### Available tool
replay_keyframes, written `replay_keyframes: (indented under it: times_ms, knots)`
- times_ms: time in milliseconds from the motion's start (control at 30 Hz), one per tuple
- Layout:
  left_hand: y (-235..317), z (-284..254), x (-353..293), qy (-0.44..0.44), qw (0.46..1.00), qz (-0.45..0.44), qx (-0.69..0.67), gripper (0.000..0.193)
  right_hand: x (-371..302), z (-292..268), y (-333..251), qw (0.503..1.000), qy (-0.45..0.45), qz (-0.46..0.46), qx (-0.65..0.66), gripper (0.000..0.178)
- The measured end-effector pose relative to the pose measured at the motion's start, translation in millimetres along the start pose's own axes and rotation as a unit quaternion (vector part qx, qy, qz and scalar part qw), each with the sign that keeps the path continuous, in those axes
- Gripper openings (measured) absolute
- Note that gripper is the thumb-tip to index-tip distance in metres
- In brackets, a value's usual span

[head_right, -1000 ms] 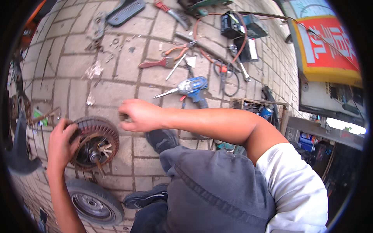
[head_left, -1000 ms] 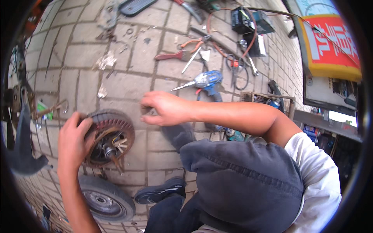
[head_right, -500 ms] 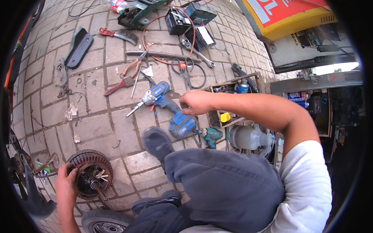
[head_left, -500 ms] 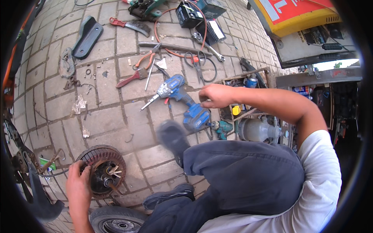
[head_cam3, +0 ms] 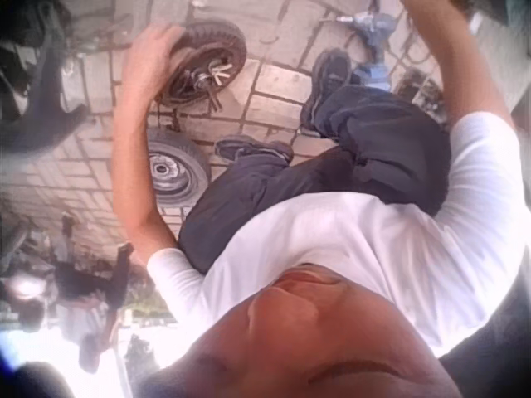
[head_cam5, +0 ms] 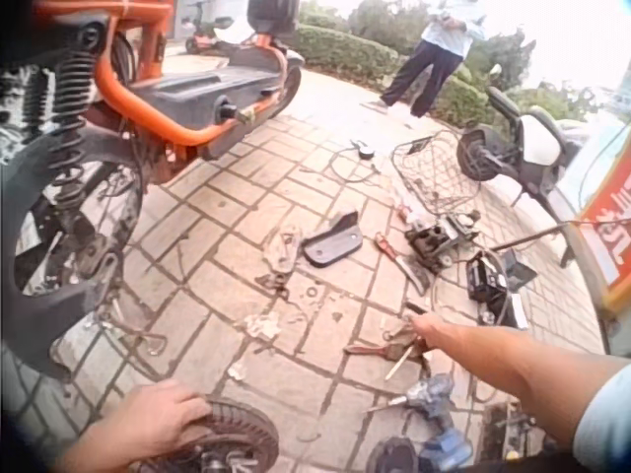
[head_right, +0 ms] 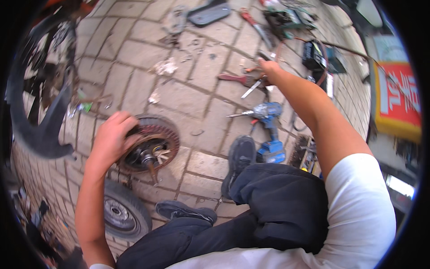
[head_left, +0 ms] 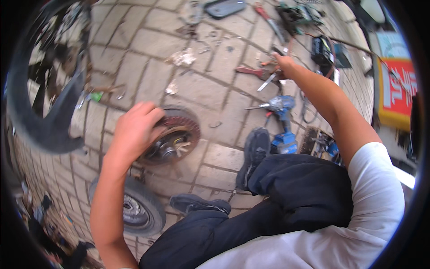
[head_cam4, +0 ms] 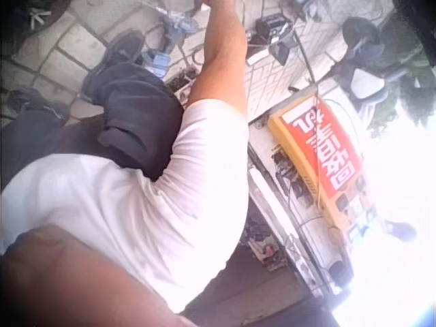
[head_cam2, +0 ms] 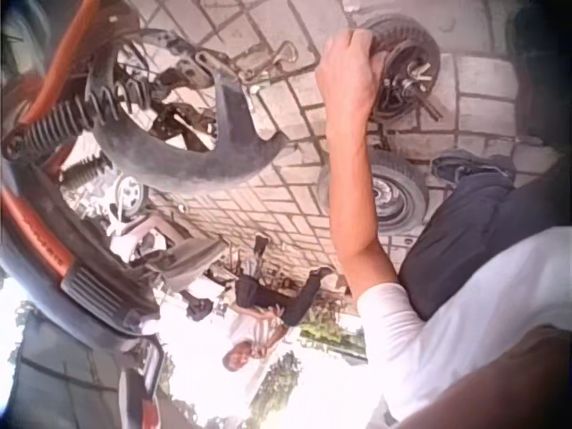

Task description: The person disassembles a scooter brake drum, removes the brake shoes, and reassembles the unit. They handle the brake drum, brake shoes, and springs, using pliers to adjust components before placing the cover back on.

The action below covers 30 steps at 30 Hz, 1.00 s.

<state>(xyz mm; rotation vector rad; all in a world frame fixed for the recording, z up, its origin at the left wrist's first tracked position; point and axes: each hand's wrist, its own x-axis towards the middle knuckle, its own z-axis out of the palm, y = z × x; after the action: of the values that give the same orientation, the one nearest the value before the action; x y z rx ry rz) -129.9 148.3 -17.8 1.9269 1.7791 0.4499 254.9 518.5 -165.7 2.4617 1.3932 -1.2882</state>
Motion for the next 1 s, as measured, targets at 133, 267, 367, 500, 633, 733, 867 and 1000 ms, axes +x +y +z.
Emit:
replay_keyframes:
  times_ms: [133,267,367,500,633,733,867,1000]
  knots:
    - [-2.3,3.0,-4.9,0.019,0.999,0.021,0.032,0.021,2.2,9.6,0.5,0.999,0.016,0.041,0.008,0.050]
    - [-6.5,10.3,-10.5,0.042,0.998,0.026,0.031,0.022,-27.9,19.8,-9.9,0.998,0.017,0.029,0.045,0.038]
    - [-5.2,8.3,-3.0,0.023,0.999,0.034,0.015,0.024,-27.5,-9.3,-8.1,0.992,0.066,-0.061,0.085,0.031]
    - [-9.0,5.7,-2.5,0.004,1.000,0.017,-0.008,0.029,-105.7,-19.1,-23.8,0.949,-0.050,-0.305,0.062,0.022]
    - [-9.6,2.8,-2.1,-0.008,1.000,0.020,-0.005,0.031,-194.9,9.6,-11.6,0.915,-0.250,-0.304,0.092,0.029]
    - [-11.6,3.9,-0.6,-0.006,0.999,0.034,-0.008,0.031,-228.2,-0.2,0.2,0.892,-0.309,-0.326,-0.042,0.042]
    - [-12.4,7.8,-2.1,0.006,0.999,0.054,-0.002,0.029,-261.6,-5.7,22.9,0.805,-0.467,-0.335,0.145,0.041]
    - [-16.2,8.8,-4.0,0.025,0.996,0.081,0.016,0.026,-290.0,6.4,-8.0,0.809,-0.493,-0.319,-0.003,0.026]
